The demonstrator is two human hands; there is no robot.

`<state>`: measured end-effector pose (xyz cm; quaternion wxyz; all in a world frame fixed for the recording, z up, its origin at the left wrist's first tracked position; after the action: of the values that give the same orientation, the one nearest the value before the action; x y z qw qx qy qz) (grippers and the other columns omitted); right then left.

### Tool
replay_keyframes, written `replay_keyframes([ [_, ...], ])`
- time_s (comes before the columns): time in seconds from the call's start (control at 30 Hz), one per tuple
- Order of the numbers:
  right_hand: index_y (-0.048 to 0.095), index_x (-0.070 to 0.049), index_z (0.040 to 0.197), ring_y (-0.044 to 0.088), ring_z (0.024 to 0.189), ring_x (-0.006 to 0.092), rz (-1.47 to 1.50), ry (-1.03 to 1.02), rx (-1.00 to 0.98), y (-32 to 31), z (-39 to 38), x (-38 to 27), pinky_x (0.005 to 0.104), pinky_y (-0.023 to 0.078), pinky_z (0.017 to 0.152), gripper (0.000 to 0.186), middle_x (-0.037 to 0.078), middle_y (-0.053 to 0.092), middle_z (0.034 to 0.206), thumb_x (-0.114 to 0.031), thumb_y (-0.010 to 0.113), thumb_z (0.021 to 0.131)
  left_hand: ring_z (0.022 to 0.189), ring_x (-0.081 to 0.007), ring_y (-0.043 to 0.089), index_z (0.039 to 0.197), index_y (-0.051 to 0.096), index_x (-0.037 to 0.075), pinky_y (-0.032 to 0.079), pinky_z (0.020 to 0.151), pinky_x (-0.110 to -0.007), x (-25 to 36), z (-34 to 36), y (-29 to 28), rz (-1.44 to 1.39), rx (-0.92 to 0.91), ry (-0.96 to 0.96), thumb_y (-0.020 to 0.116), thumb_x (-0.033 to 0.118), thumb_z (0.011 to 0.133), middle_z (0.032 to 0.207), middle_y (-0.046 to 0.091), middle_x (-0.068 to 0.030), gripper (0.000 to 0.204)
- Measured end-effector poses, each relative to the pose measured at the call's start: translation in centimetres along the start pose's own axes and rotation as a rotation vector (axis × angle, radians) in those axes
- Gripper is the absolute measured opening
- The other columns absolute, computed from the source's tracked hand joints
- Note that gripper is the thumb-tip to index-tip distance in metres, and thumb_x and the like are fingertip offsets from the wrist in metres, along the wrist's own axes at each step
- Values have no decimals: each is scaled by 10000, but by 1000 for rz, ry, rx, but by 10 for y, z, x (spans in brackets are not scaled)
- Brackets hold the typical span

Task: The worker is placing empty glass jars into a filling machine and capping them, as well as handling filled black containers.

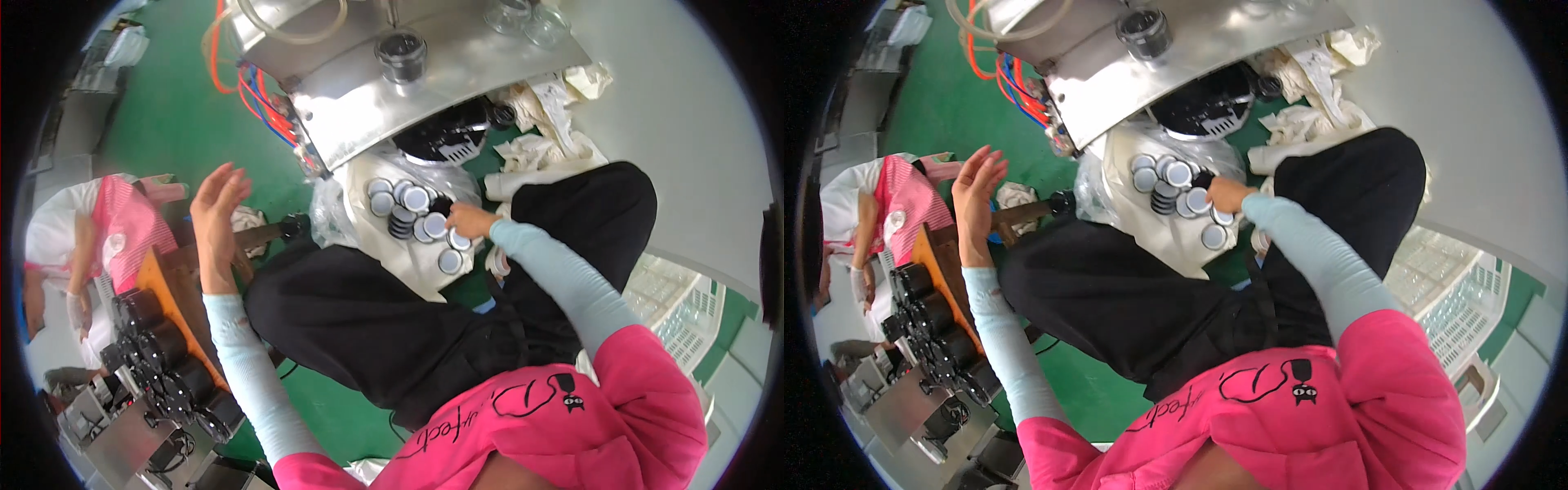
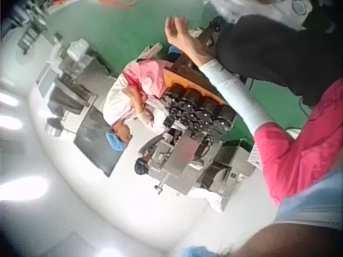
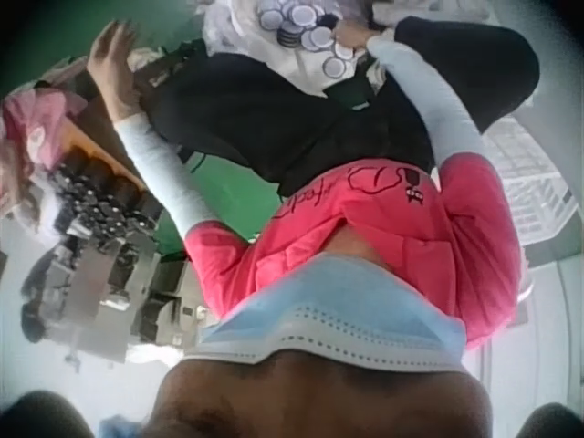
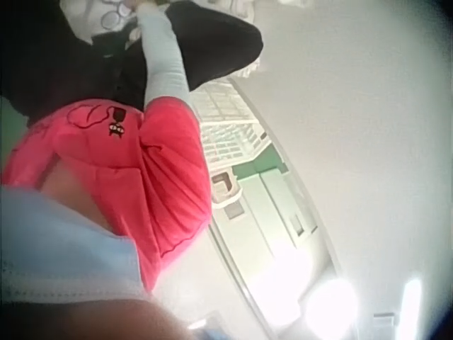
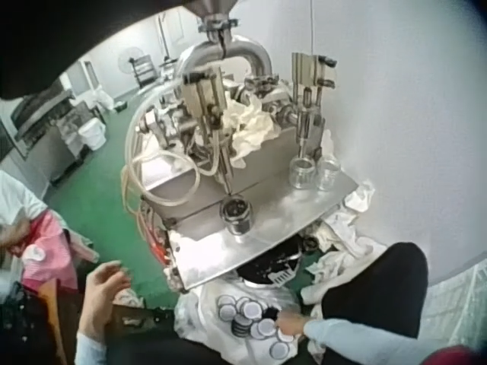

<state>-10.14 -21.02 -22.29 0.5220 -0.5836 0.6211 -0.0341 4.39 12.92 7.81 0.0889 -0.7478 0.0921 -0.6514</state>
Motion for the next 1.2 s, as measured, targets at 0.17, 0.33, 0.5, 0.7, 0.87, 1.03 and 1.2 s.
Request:
replay_keyframes([
  [0.17,561,-124,1083,573,838,336,-260,-82,177,21,16,-45,440,473,736,317,107,460,1228,-144,477,778,845,-126,576,1063,556,6,464,750,-247,30,-51,55,18,-180,-41,610,51,797,926,617,-45,275],
  [0.33,501,-159,1160,613,742,257,-183,65,255,27,24,-50,366,506,646,374,79,488,1171,-118,446,793,835,-171,605,1057,543,-35,482,750,-272,18,-52,69,1,-246,-130,594,39,809,948,617,-104,264],
  [0.5,599,-120,920,601,775,222,-408,24,283,26,25,-49,334,479,627,181,63,534,987,-154,482,786,865,-184,600,1095,524,-16,484,765,-290,6,-43,86,-2,-323,-234,591,54,817,980,611,-98,295],
  [0.7,604,-25,755,606,697,296,-106,67,433,20,26,-30,419,485,629,88,141,595,831,-79,551,709,870,-127,573,1082,541,-6,456,777,-255,2,-35,84,135,-330,-259,614,70,808,958,616,-58,294],
  [0.87,604,-34,707,612,673,300,390,178,435,-11,21,-23,413,472,617,86,155,616,701,-100,611,653,856,-148,582,1081,542,-22,459,775,-269,11,-24,76,155,-315,-160,594,103,821,969,620,-76,293],
  [1.03,539,-10,687,591,638,197,1068,419,492,-35,9,-4,342,488,588,79,78,550,638,-43,598,645,848,-166,588,1098,529,-38,458,760,-278,17,-26,80,166,-376,-78,581,119,834,981,615,-103,311],
  [1.2,482,62,900,581,882,347,2050,24,470,-91,-6,-37,481,502,779,247,203,558,937,33,438,659,819,-154,588,1067,542,-31,466,730,-275,2,-28,83,121,-369,-86,594,86,819,951,618,-99,280],
])
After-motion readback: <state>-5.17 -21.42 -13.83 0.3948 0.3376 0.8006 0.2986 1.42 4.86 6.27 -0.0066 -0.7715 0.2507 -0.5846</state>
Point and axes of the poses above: each hand's wrist, its own z-axis towards the middle knuckle, its own y-axis out of the palm, x = y × z, the point moved 5 cm from there along z, towards the middle knuckle
